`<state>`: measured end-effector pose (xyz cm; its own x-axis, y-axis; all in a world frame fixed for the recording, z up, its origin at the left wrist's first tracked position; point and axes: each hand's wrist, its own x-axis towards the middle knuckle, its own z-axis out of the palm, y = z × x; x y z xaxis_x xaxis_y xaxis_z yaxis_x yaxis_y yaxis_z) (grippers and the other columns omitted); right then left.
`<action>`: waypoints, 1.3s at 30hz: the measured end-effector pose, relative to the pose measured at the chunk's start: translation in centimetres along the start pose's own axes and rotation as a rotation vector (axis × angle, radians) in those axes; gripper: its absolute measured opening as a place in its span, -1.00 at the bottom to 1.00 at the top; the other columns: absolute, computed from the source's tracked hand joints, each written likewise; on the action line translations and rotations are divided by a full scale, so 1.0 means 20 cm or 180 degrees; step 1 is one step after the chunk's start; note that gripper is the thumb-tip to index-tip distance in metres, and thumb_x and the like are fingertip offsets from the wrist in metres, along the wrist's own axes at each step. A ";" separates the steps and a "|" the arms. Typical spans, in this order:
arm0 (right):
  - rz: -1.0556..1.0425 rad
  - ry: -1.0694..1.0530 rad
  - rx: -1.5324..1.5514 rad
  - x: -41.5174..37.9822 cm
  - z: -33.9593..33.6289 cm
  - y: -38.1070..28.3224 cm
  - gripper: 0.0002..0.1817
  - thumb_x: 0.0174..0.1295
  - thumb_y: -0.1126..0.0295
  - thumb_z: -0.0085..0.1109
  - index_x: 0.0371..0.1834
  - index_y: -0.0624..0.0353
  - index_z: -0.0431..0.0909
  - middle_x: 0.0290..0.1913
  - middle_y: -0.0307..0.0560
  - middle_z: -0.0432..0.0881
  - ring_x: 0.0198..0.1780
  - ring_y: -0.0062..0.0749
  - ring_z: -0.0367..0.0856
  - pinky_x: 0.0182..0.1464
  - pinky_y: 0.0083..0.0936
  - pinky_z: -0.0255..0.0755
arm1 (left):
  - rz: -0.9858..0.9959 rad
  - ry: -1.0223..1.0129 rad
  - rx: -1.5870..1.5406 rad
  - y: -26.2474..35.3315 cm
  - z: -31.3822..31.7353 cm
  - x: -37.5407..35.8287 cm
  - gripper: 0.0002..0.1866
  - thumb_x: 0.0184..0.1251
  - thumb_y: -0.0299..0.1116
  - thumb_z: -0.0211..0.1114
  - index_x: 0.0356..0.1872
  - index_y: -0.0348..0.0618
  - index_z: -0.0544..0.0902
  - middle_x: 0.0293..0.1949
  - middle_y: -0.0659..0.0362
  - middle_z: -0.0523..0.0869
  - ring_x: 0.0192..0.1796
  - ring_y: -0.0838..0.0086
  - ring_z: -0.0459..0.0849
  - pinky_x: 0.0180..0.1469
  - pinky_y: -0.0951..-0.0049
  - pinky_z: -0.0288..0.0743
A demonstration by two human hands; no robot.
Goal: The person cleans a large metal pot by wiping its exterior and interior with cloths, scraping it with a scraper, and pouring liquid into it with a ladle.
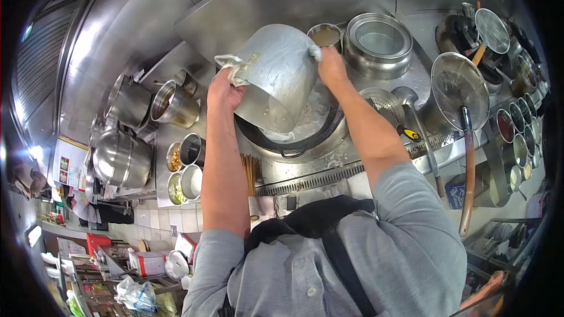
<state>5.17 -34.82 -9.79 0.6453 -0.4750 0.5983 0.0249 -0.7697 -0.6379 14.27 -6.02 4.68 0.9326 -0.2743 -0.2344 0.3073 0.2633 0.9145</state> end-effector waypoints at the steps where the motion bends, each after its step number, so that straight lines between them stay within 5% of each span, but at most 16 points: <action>1: -0.0131 0.0196 -0.0027 -0.04 0.07 -0.02 -0.71 0.21 0.63 0.13 -0.01 0.32 0.67 0.03 0.30 0.66 0.12 0.25 0.65 0.19 -0.03 0.57 | -0.0043 -0.0087 0.0008 0.01 -0.02 0.03 -0.78 0.69 -0.27 0.14 0.08 -0.16 0.64 -0.19 0.15 0.81 -0.31 0.43 0.73 -0.43 0.42 0.43; 6: -0.1393 0.0230 0.0864 -0.27 -0.14 -0.54 -0.79 0.21 0.64 0.15 -0.12 0.32 0.68 -0.02 0.29 0.66 0.07 0.27 0.64 0.19 0.01 0.55 | -0.0247 -0.0118 -0.0064 0.04 -0.04 0.05 -0.79 0.70 -0.30 0.11 0.09 -0.14 0.64 -0.14 0.14 0.81 -0.31 0.42 0.74 -0.45 0.43 0.44; 9: -0.0036 0.0110 0.0464 0.13 0.04 -0.14 -0.79 0.23 0.63 0.15 -0.09 0.32 0.68 -0.01 0.30 0.66 0.11 0.29 0.64 0.20 0.00 0.54 | -0.0219 -0.0156 -0.0073 0.02 -0.05 0.03 -0.74 0.57 -0.39 0.26 0.19 -0.16 0.62 0.00 0.15 0.80 -0.11 0.44 0.78 -0.29 0.43 0.58; 13: -0.0508 -0.0168 0.0630 0.23 0.02 -0.44 -0.78 0.28 0.59 0.13 -0.06 0.27 0.70 0.04 0.27 0.69 0.15 0.25 0.64 0.25 -0.03 0.55 | -0.0106 -0.0022 -0.0221 0.01 -0.01 0.00 -0.71 0.58 -0.39 0.26 0.23 -0.20 0.61 0.07 0.10 0.80 -0.04 0.35 0.81 -0.20 0.39 0.61; 15: -0.1583 -0.0023 0.0744 0.10 0.03 -0.64 -0.75 0.28 0.55 0.13 -0.03 0.20 0.72 0.06 0.25 0.71 0.15 0.24 0.66 0.19 0.02 0.57 | -0.0079 -0.0036 -0.0296 -0.02 -0.04 0.03 -0.69 0.59 -0.39 0.26 0.25 -0.21 0.60 0.09 0.10 0.80 0.00 0.31 0.81 -0.17 0.36 0.62; 21: -0.0311 -0.0684 -0.0215 0.59 0.04 -0.26 -0.75 0.38 0.52 0.09 0.03 0.22 0.70 0.15 0.24 0.67 0.21 0.24 0.68 0.25 0.03 0.60 | -0.0019 -0.0030 -0.0158 -0.03 -0.03 0.01 -0.68 0.63 -0.34 0.24 0.27 -0.23 0.59 0.12 0.09 0.79 0.03 0.29 0.79 -0.10 0.28 0.62; 26: -0.0347 -0.0607 -0.0280 0.57 0.09 -0.32 -0.74 0.41 0.51 0.06 0.04 0.22 0.71 0.19 0.21 0.65 0.20 0.23 0.70 0.26 0.02 0.62 | 0.0415 0.0237 0.0051 -0.10 0.02 -0.23 -0.71 0.70 -0.25 0.19 0.21 -0.19 0.63 0.02 0.15 0.78 -0.07 0.38 0.75 -0.17 0.32 0.55; 29: -0.0342 -0.0676 -0.0327 0.59 0.11 -0.29 -0.75 0.40 0.50 0.09 0.04 0.23 0.71 0.20 0.22 0.65 0.20 0.23 0.71 0.27 0.02 0.62 | 0.0622 -0.0142 0.0270 -0.32 0.08 -0.37 -0.69 0.73 -0.20 0.18 0.18 -0.22 0.64 -0.07 0.18 0.76 -0.12 0.48 0.71 -0.13 0.37 0.55; 31: -0.0334 -0.0708 -0.0325 0.59 0.11 -0.30 -0.75 0.40 0.49 0.12 0.05 0.25 0.71 0.19 0.23 0.65 0.20 0.24 0.71 0.27 0.03 0.63 | 0.0919 0.0330 0.1044 -0.41 0.30 -0.57 -0.66 0.73 -0.18 0.20 0.13 -0.31 0.65 -0.13 0.15 0.74 -0.14 0.50 0.66 -0.07 0.36 0.55; 37: -0.0256 -0.0737 -0.0181 0.59 0.10 -0.32 -0.76 0.38 0.46 0.20 0.03 0.26 0.71 0.17 0.25 0.66 0.21 0.23 0.71 0.28 0.01 0.61 | 0.1561 0.0476 0.2325 -0.61 0.27 -0.46 -0.64 0.70 -0.19 0.24 -0.01 -0.41 0.63 -0.21 0.07 0.76 -0.15 0.44 0.62 -0.05 0.28 0.54; 39: -0.0380 -0.0810 -0.0063 0.57 0.08 -0.28 -0.77 0.39 0.46 0.19 0.03 0.25 0.72 0.17 0.25 0.66 0.21 0.21 0.71 0.28 0.00 0.61 | 0.1591 0.0301 0.1878 -0.55 0.26 -0.46 -0.70 0.69 -0.25 0.23 -0.03 -0.38 0.64 -0.20 0.08 0.77 -0.14 0.49 0.65 -0.05 0.31 0.55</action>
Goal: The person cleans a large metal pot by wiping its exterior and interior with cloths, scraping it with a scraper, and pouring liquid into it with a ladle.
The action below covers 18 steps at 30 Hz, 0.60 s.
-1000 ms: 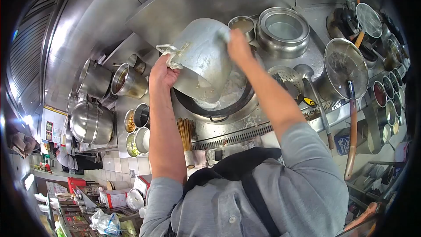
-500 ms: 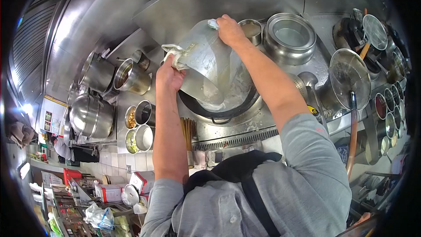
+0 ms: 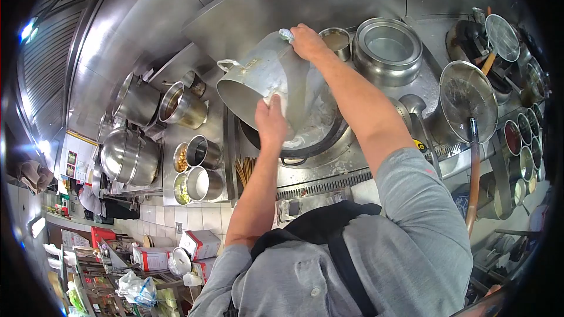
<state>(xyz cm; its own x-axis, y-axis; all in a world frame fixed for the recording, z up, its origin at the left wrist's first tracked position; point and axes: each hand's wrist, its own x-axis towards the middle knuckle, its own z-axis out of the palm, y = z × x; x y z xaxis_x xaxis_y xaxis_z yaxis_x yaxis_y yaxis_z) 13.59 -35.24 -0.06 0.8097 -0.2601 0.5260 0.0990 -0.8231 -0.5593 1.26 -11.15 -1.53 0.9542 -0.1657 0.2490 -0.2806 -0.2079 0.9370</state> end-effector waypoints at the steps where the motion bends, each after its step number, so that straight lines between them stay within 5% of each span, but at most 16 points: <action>1: -0.0028 0.0041 0.0043 -0.02 -0.02 -0.01 -0.78 0.37 0.47 0.21 0.02 0.26 0.70 0.13 0.24 0.66 0.20 0.21 0.69 0.26 0.01 0.59 | -0.0082 -0.0058 -0.0181 0.04 -0.05 0.02 -0.72 0.69 -0.28 0.22 -0.01 -0.38 0.64 -0.18 0.09 0.78 -0.14 0.49 0.66 -0.05 0.34 0.56; 7: -0.0264 0.0297 0.0437 -0.50 0.02 -0.45 -0.72 0.22 0.55 0.20 0.01 0.29 0.67 0.03 0.25 0.65 0.13 0.25 0.66 0.23 0.02 0.57 | -0.0611 -0.0247 -0.1427 0.09 -0.25 0.24 -0.75 0.67 -0.39 0.20 0.16 -0.35 0.64 -0.02 0.09 0.80 -0.07 0.39 0.79 -0.02 0.36 0.67; 10: -0.0893 0.0571 0.0821 -0.71 -0.02 -0.62 -0.78 0.28 0.54 0.12 -0.08 0.31 0.69 0.04 0.31 0.67 0.13 0.28 0.65 0.21 0.04 0.57 | -0.0759 -0.0406 -0.1596 0.09 -0.32 0.28 -0.72 0.65 -0.40 0.21 0.20 -0.35 0.63 0.05 0.05 0.80 0.01 0.32 0.81 0.07 0.30 0.70; 16: 0.0337 0.0867 0.0153 -0.42 0.02 -0.11 -0.76 0.22 0.61 0.12 -0.06 0.31 0.67 0.02 0.31 0.68 0.12 0.25 0.67 0.22 0.03 0.55 | -0.0923 -0.0452 -0.1404 0.10 -0.32 0.21 -0.70 0.63 -0.41 0.23 0.22 -0.36 0.60 0.09 0.03 0.79 0.05 0.32 0.81 0.08 0.31 0.69; 18: -0.0290 0.1036 0.0365 -0.54 0.15 -0.33 -0.73 0.19 0.62 0.14 -0.05 0.31 0.68 -0.01 0.27 0.68 0.13 0.25 0.66 0.22 0.02 0.56 | -0.0926 -0.0444 -0.1471 0.04 -0.29 0.24 -0.69 0.62 -0.40 0.23 0.24 -0.36 0.58 0.10 0.02 0.78 0.07 0.30 0.80 0.09 0.29 0.69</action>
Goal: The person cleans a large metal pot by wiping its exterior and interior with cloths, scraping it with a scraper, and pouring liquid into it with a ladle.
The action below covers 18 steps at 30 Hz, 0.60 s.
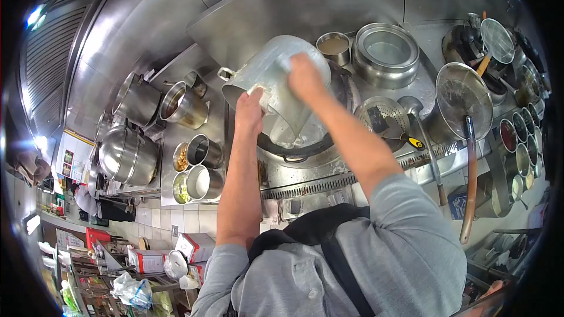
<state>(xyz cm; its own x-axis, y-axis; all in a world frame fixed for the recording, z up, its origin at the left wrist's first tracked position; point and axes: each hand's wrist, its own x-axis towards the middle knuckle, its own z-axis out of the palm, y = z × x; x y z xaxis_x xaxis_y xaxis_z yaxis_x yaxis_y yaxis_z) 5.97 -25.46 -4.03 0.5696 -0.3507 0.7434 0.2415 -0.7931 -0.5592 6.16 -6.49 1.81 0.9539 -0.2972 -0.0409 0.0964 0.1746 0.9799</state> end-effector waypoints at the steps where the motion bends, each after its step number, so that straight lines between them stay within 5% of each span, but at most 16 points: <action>1: -0.0324 -0.0108 0.0149 -0.07 -0.01 -0.12 -0.72 0.18 0.63 0.14 -0.04 0.31 0.67 0.00 0.26 0.68 0.12 0.25 0.66 0.21 0.02 0.56 | 0.0018 -0.0191 0.0053 0.00 -0.03 0.01 -0.66 0.62 -0.40 0.23 0.27 -0.37 0.56 0.13 0.01 0.76 0.09 0.26 0.79 0.10 0.25 0.68; 4: -0.0669 -0.0011 0.0475 -0.18 -0.06 -0.12 -0.72 0.17 0.64 0.13 -0.05 0.33 0.67 0.02 0.24 0.67 0.11 0.25 0.65 0.21 0.02 0.57 | 0.0011 -0.0085 -0.0109 -0.05 -0.06 0.02 -0.65 0.62 -0.40 0.23 0.29 -0.37 0.55 0.16 0.01 0.75 0.09 0.26 0.79 0.08 0.24 0.68; 7: 0.0370 0.0131 -0.0492 0.08 -0.06 0.37 -0.67 0.20 0.61 0.12 0.04 0.33 0.65 0.05 0.26 0.67 0.15 0.23 0.64 0.26 -0.03 0.55 | 0.0009 -0.0001 -0.0123 -0.04 -0.06 0.02 -0.65 0.63 -0.40 0.23 0.30 -0.35 0.55 0.15 0.03 0.76 0.07 0.29 0.80 0.05 0.27 0.69; 8: 0.1192 -0.0183 -0.0013 0.16 -0.18 0.26 -0.66 0.22 0.61 0.09 0.07 0.37 0.63 0.05 0.28 0.66 0.17 0.24 0.62 0.29 -0.03 0.51 | 0.0024 0.0004 -0.0159 -0.03 -0.06 0.02 -0.65 0.63 -0.40 0.24 0.30 -0.35 0.55 0.14 0.03 0.76 0.07 0.29 0.80 0.06 0.27 0.70; 11: -0.0117 0.0222 -0.0082 -0.04 0.03 0.10 -0.68 0.16 0.64 0.14 0.00 0.34 0.65 0.02 0.28 0.68 0.10 0.27 0.65 0.26 0.01 0.55 | -0.0002 0.0031 -0.0183 -0.03 -0.04 0.02 -0.65 0.62 -0.41 0.24 0.30 -0.34 0.55 0.15 0.01 0.76 0.09 0.27 0.80 0.08 0.25 0.70; 14: -0.0760 -0.0245 0.0558 -0.21 -0.11 -0.23 -0.68 0.13 0.66 0.16 -0.02 0.33 0.66 0.01 0.28 0.69 0.08 0.28 0.67 0.24 0.03 0.57 | -0.0043 0.0071 -0.0133 0.01 -0.04 0.01 -0.65 0.62 -0.41 0.25 0.30 -0.35 0.55 0.15 0.00 0.76 0.12 0.24 0.80 0.12 0.23 0.69; 15: -0.0793 -0.0102 0.0641 -0.17 -0.08 -0.09 -0.70 0.16 0.67 0.15 -0.03 0.33 0.67 0.02 0.30 0.69 0.10 0.29 0.66 0.23 0.04 0.56 | -0.0040 0.0046 -0.0133 -0.01 -0.07 0.02 -0.65 0.63 -0.41 0.24 0.30 -0.35 0.55 0.15 0.00 0.76 0.12 0.24 0.80 0.12 0.23 0.70; 18: 0.0928 -0.0129 -0.0069 0.14 -0.14 0.30 -0.67 0.22 0.63 0.14 0.07 0.34 0.65 0.05 0.34 0.67 0.13 0.32 0.65 0.23 0.01 0.56 | -0.0045 0.0091 -0.0071 0.00 -0.02 -0.01 -0.66 0.63 -0.41 0.23 0.29 -0.35 0.56 0.15 0.02 0.76 0.11 0.24 0.80 0.12 0.23 0.70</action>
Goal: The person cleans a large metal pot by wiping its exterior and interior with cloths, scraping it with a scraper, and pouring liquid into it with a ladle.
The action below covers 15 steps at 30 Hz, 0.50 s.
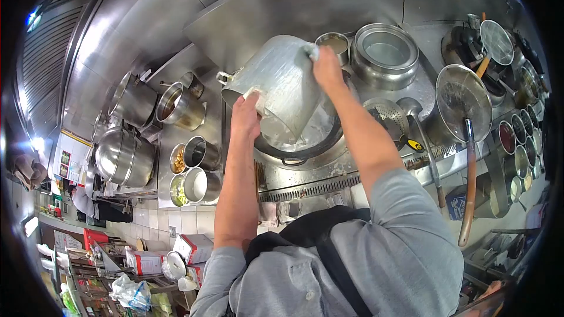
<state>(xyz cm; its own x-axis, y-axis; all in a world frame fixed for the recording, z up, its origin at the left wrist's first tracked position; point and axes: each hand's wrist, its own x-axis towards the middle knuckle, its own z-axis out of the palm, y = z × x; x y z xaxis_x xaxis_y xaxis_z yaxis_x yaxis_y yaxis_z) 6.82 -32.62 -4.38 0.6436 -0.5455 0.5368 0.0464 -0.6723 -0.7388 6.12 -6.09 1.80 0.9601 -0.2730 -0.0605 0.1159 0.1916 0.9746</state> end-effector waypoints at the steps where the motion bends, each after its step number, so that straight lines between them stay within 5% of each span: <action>1: -0.0062 0.0024 -0.0108 0.00 0.03 -0.01 -0.66 0.22 0.62 0.15 0.08 0.34 0.64 0.05 0.34 0.66 0.13 0.32 0.65 0.24 0.02 0.56 | -0.0022 0.0039 0.0048 0.01 0.02 -0.01 -0.67 0.64 -0.41 0.22 0.29 -0.35 0.56 0.15 0.03 0.76 0.11 0.24 0.80 0.12 0.23 0.71; 7: -0.1866 -0.0204 0.0672 -0.43 0.08 -0.37 -0.73 0.26 0.57 0.18 0.02 0.32 0.64 0.06 0.32 0.66 0.13 0.32 0.64 0.22 0.02 0.56 | -0.0025 -0.0102 -0.0212 0.00 -0.02 0.01 -0.66 0.62 -0.41 0.24 0.28 -0.35 0.55 0.16 0.04 0.76 0.14 0.25 0.80 0.13 0.20 0.70; 10: -0.0370 0.0074 0.0020 0.06 0.19 0.06 -0.74 0.23 0.57 0.20 0.00 0.30 0.66 0.06 0.28 0.67 0.14 0.26 0.65 0.25 -0.01 0.56 | 0.0053 -0.0131 -0.0281 -0.02 -0.01 0.01 -0.66 0.62 -0.40 0.24 0.28 -0.34 0.55 0.16 0.04 0.76 0.13 0.27 0.80 0.13 0.20 0.70; 13: -0.0216 -0.0124 -0.0294 0.16 0.14 -0.05 -0.74 0.20 0.58 0.22 -0.03 0.29 0.67 0.05 0.25 0.67 0.15 0.21 0.65 0.26 -0.03 0.56 | 0.0004 -0.0097 -0.0218 -0.02 0.00 0.01 -0.68 0.63 -0.42 0.23 0.26 -0.33 0.55 0.14 0.04 0.76 0.12 0.28 0.79 0.12 0.22 0.70; 15: -0.1346 -0.0326 0.0101 -0.10 0.17 -0.27 -0.76 0.22 0.58 0.20 -0.06 0.30 0.68 0.05 0.24 0.68 0.15 0.20 0.66 0.26 -0.05 0.56 | 0.0029 -0.0101 -0.0311 -0.04 0.01 -0.01 -0.68 0.63 -0.41 0.23 0.26 -0.33 0.55 0.12 0.03 0.76 0.11 0.28 0.79 0.12 0.22 0.70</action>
<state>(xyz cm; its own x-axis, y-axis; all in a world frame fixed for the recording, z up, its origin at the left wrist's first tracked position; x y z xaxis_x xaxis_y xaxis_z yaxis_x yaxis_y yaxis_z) 7.81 -26.22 -2.83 0.6353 -0.1721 0.7528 0.3446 -0.8093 -0.4758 5.88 -6.38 1.12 0.9529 -0.3002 -0.0433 0.1328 0.2848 0.9493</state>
